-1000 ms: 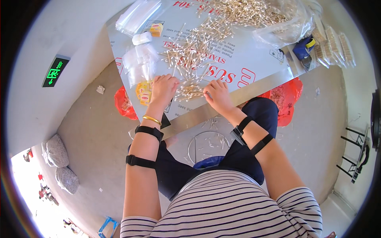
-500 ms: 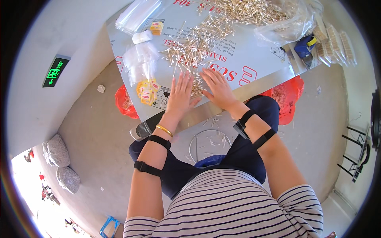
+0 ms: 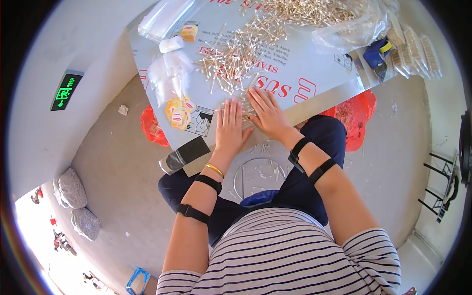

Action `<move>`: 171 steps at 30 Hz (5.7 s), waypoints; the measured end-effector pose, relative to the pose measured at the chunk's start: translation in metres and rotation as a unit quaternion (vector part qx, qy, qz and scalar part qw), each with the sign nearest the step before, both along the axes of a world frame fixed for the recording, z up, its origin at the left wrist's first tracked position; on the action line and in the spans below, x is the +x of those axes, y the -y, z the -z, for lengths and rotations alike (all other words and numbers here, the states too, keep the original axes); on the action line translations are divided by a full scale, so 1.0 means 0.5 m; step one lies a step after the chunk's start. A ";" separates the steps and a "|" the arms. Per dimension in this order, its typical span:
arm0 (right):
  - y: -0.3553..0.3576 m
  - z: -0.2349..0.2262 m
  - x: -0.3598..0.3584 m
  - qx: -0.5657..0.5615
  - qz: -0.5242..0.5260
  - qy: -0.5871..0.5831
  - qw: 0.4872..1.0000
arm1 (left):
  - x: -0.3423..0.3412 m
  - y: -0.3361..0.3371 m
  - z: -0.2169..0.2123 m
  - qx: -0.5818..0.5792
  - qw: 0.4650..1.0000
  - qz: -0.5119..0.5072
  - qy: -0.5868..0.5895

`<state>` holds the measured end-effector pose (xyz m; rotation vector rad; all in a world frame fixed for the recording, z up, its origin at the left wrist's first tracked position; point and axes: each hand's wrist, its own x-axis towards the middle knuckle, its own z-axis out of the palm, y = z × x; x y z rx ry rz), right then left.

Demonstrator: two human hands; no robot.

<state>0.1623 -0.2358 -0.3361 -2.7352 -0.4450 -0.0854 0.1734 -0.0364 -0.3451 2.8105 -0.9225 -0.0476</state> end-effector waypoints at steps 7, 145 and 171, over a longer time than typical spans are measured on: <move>0.031 -0.005 0.000 -0.006 0.022 0.006 1.000 | 0.037 0.010 -0.013 0.014 0.999 -0.016 -0.032; 0.084 -0.032 0.261 0.028 -0.062 0.127 0.990 | 0.185 0.001 -0.001 0.006 0.997 -0.076 -0.012; -0.037 -0.003 0.312 0.069 -0.111 0.081 0.988 | 0.183 -0.044 -0.056 -0.195 0.976 -0.100 -0.016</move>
